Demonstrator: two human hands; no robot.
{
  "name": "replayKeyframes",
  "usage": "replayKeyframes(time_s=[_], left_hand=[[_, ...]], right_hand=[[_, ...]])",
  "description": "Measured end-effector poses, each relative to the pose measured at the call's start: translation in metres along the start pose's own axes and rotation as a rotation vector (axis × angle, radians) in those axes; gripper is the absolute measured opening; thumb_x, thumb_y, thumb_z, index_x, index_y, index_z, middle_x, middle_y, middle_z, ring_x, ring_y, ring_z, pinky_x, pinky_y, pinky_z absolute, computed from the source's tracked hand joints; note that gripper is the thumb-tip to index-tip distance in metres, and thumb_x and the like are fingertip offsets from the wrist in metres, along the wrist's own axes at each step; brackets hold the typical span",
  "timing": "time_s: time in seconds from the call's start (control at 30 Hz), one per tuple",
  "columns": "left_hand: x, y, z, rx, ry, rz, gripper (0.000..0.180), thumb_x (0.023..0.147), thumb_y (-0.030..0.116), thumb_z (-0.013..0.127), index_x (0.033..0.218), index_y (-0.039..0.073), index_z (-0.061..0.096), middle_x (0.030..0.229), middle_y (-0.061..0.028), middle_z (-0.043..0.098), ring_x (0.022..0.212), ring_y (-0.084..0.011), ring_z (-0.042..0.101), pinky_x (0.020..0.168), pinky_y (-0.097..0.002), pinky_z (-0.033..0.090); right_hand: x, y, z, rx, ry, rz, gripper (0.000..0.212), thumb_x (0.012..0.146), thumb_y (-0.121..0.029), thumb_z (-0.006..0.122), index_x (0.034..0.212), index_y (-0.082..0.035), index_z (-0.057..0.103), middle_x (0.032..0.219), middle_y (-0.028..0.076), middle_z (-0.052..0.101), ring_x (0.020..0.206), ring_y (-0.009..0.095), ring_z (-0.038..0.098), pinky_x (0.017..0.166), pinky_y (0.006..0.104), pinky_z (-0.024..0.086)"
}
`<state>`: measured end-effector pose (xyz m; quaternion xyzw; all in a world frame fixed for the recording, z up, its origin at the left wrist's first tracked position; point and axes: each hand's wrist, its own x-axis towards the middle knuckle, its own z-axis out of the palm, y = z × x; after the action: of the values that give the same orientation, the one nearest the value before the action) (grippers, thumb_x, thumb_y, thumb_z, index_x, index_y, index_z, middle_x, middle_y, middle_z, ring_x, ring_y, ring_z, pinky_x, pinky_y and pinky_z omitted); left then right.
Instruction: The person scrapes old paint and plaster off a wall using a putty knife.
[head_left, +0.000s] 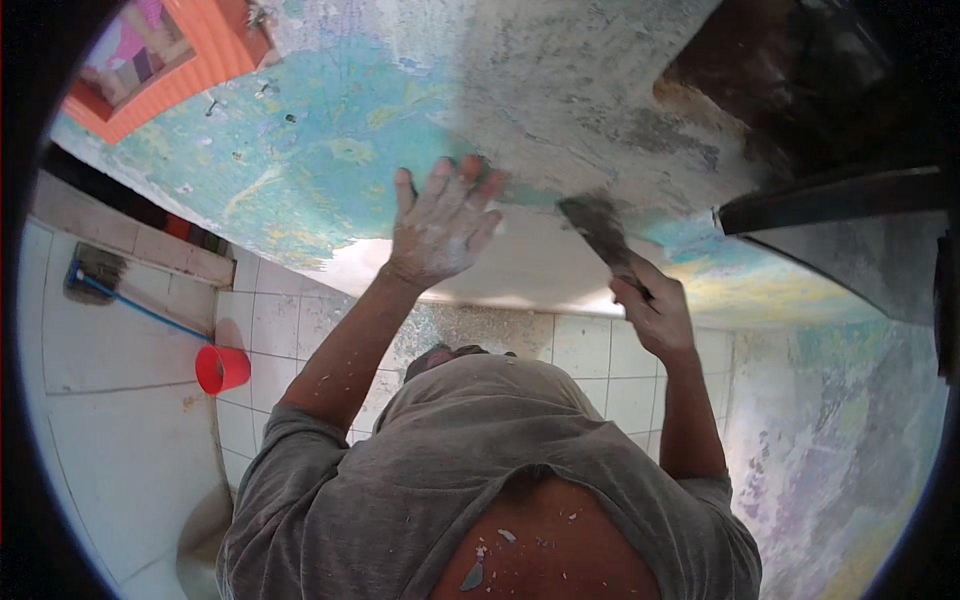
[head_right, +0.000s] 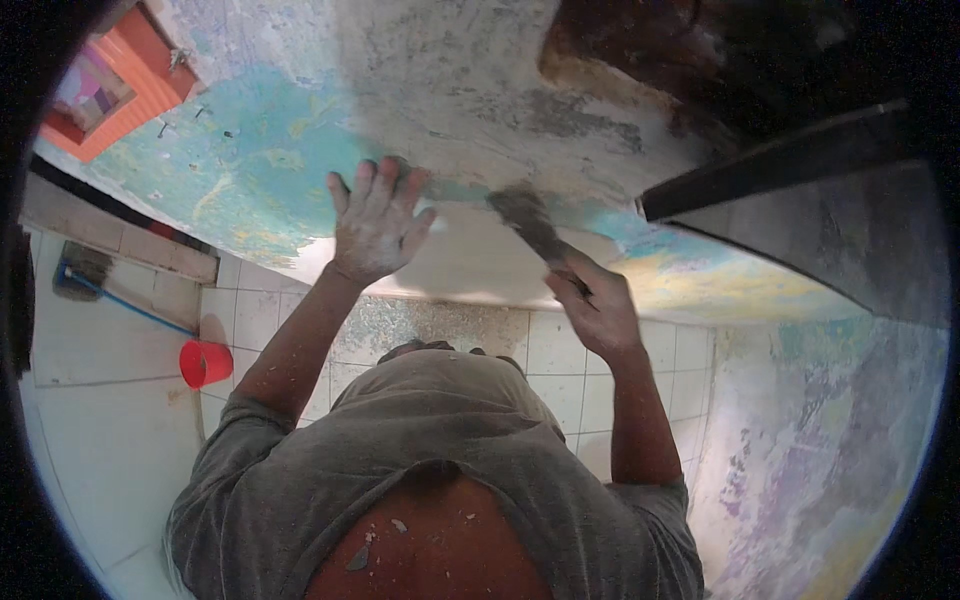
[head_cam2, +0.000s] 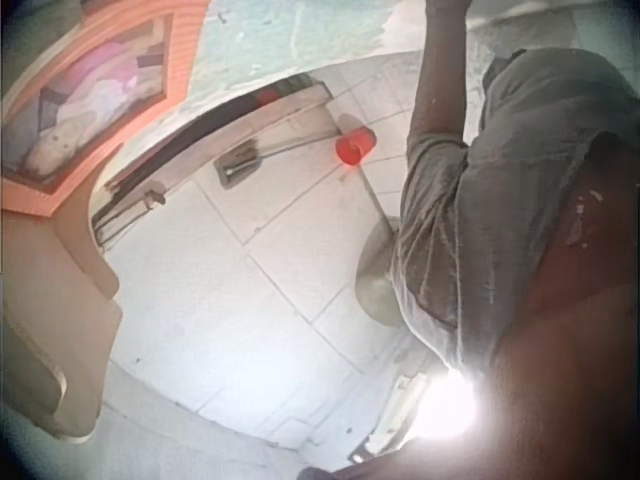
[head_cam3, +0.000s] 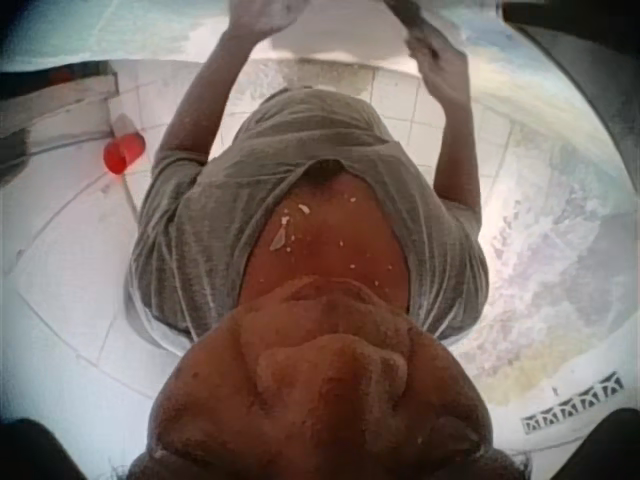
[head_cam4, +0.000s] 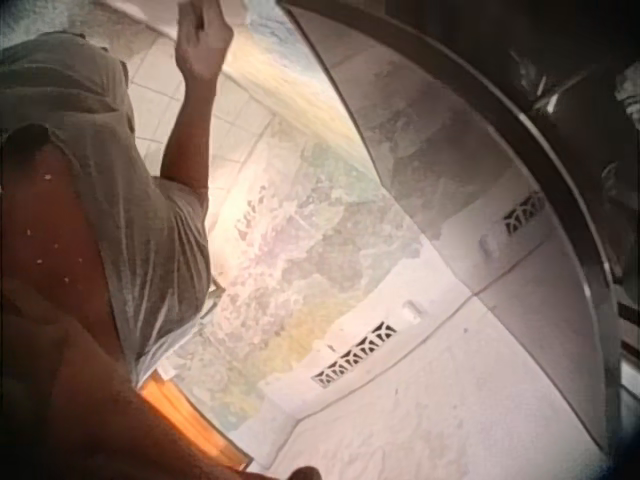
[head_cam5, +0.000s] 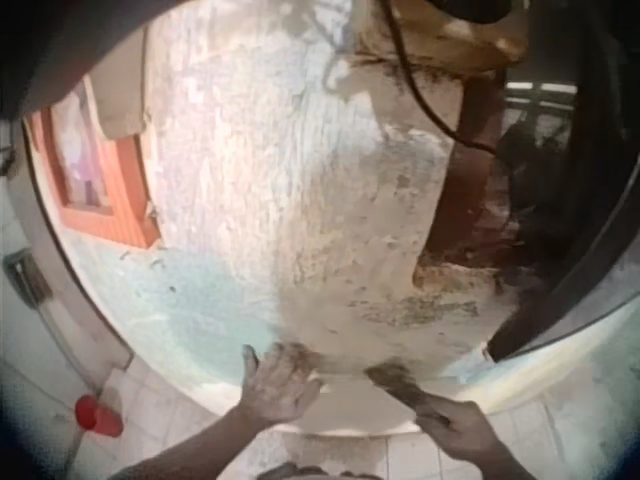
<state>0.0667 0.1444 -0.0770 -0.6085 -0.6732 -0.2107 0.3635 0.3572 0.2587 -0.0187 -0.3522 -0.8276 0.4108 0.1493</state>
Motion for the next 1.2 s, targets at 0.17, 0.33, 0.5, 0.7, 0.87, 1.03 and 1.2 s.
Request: replayKeyframes(time_s=[0.17, 0.33, 0.5, 0.7, 0.87, 1.03, 1.2], left_hand=[[-0.015, 0.009, 0.014, -0.073, 0.144, -0.268, 0.072, 0.093, 0.035, 0.061, 0.147, -0.004, 0.035, 0.153, -0.0395, 0.020, 0.144, -0.0557, 0.018, 0.109, -0.0750, 0.006], [-0.027, 0.062, 0.012, -0.184, -0.017, -0.362, 0.071, 0.095, 0.022, 0.061, 0.153, -0.001, 0.027, 0.159, -0.0363, 0.007, 0.148, -0.0536, 0.007, 0.116, -0.0665, 0.010], [-0.025, 0.084, -0.018, -0.377, 0.099, -0.594, 0.055, 0.098, 0.021, 0.058, 0.146, 0.001, 0.042, 0.152, -0.0317, 0.028, 0.141, -0.0439, 0.030, 0.114, -0.0536, 0.028], [0.001, 0.100, -0.042, -1.274, 0.134, -1.031, 0.036, 0.106, 0.029, 0.047, 0.124, -0.001, 0.058, 0.107, -0.0094, 0.066, 0.097, -0.0153, 0.062, 0.088, -0.0306, 0.049], [0.010, 0.103, -0.048, -1.871, 0.032, -1.221, 0.038, 0.106, 0.037, 0.046, 0.112, 0.002, 0.060, 0.099, -0.0066, 0.066, 0.090, -0.0148, 0.063, 0.082, -0.0311, 0.050], [0.016, 0.132, -0.039, -2.051, 0.031, -1.331, 0.036, 0.106, 0.035, 0.047, 0.115, 0.003, 0.060, 0.101, -0.0059, 0.067, 0.090, -0.0162, 0.065, 0.084, -0.0325, 0.052], [0.021, 0.171, -0.024, -2.303, -0.120, -1.489, 0.035, 0.105, 0.038, 0.049, 0.119, 0.007, 0.058, 0.106, -0.0064, 0.066, 0.096, -0.0178, 0.064, 0.083, -0.0354, 0.052]], right_hand=[[0.016, 0.004, -0.002, 0.109, -0.096, 0.017, 0.023, 0.094, -0.014, 0.065, 0.111, 0.000, 0.061, 0.081, 0.007, 0.065, 0.070, 0.011, 0.056, 0.067, 0.0287, 0.048], [0.024, -0.003, 0.001, 0.149, -0.206, 0.000, 0.023, 0.095, -0.018, 0.064, 0.109, 0.000, 0.060, 0.080, 0.007, 0.064, 0.072, 0.012, 0.057, 0.067, 0.0292, 0.048], [0.024, 0.004, 0.000, 0.229, -0.180, -0.036, 0.012, 0.097, -0.014, 0.062, 0.099, -0.002, 0.061, 0.071, 0.001, 0.057, 0.054, 0.006, 0.048, 0.047, 0.0241, 0.040], [0.062, -0.060, 0.050, 0.376, -0.279, -0.250, 0.022, 0.095, -0.019, 0.065, 0.108, -0.002, 0.062, 0.076, 0.001, 0.058, 0.066, 0.009, 0.053, 0.058, 0.0267, 0.044], [0.046, -0.045, 0.037, 0.601, -0.514, -0.088, 0.048, 0.095, -0.012, 0.057, 0.141, -0.004, 0.049, 0.072, 0.003, 0.055, 0.057, 0.009, 0.051, 0.051, 0.0251, 0.041], [0.024, -0.004, 0.003, 0.955, -0.619, 0.038, 0.056, 0.099, -0.013, 0.050, 0.152, -0.006, 0.035, 0.075, 0.010, 0.057, 0.046, 0.012, 0.045, 0.040, 0.0244, 0.036], [-0.003, 0.023, -0.020, 0.899, -0.496, 0.230, 0.056, 0.099, -0.013, 0.046, 0.154, -0.007, 0.034, 0.070, 0.008, 0.055, 0.043, 0.009, 0.040, 0.041, 0.0234, 0.034]])
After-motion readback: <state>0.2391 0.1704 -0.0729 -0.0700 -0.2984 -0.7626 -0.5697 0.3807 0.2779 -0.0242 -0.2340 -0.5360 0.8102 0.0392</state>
